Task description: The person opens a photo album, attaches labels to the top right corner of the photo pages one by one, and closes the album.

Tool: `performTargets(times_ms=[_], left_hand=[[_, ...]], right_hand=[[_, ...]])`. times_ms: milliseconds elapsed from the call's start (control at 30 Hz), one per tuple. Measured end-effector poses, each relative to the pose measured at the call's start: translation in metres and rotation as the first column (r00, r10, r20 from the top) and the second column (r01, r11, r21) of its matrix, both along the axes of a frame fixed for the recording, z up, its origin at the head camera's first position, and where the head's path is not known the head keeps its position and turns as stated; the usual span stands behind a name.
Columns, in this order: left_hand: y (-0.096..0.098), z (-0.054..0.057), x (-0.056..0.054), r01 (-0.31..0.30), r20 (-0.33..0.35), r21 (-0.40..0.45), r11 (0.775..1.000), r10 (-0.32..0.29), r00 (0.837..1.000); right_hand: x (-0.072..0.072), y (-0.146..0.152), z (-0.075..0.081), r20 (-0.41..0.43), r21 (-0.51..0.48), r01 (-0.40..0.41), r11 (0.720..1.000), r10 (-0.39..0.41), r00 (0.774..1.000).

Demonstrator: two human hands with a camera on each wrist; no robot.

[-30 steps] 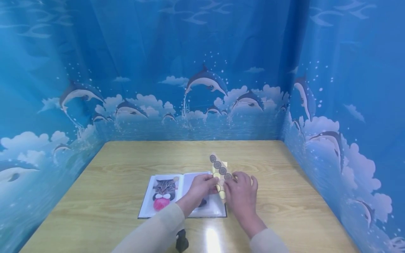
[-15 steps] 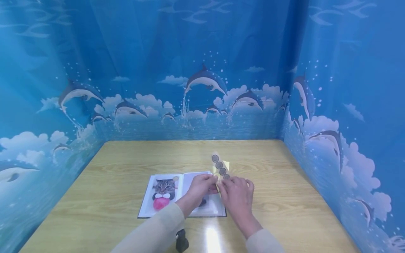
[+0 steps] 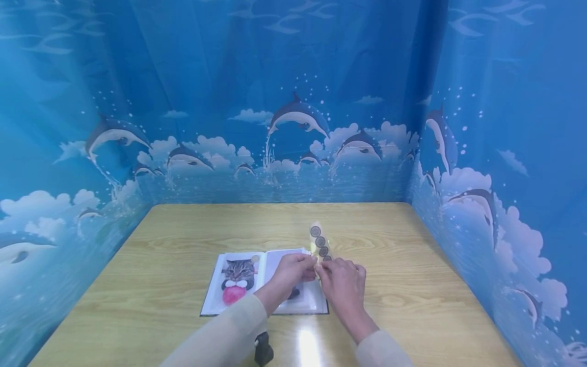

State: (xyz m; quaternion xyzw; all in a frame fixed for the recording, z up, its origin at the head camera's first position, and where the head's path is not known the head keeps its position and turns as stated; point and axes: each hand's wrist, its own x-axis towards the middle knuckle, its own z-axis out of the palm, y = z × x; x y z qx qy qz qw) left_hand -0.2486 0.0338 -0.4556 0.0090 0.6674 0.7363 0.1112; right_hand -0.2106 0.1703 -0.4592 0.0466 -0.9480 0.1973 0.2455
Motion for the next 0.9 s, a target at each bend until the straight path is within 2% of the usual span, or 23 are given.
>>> performTargets(times_ms=[300, 467, 700, 900], left_hand=[[0.0006, -0.0018, -0.0015, -0.004, -0.013, -0.035, 0.999, 0.003, 1.0], [0.0009, -0.0025, -0.0022, -0.008, -0.006, -0.041, 0.999, 0.007, 1.0], [0.0015, -0.0019, 0.0002, -0.022, 0.006, 0.006, 1.0, 0.022, 1.0], [0.0019, -0.0031, -0.003, -0.021, 0.02, 0.015, 1.0, 0.021, 1.0]], right_hand=[[-0.0011, -0.0007, -0.0026, -0.021, 0.085, -0.002, 0.996, 0.004, 1.0], [-0.0017, -0.0009, -0.0026, -0.022, 0.097, -0.003, 0.995, 0.005, 1.0], [-0.0008, -0.0001, -0.0048, -0.021, 0.054, -0.009, 0.999, 0.01, 1.0], [0.0003, -0.001, -0.0059, 0.005, -0.001, -0.013, 1.0, 0.013, 1.0]])
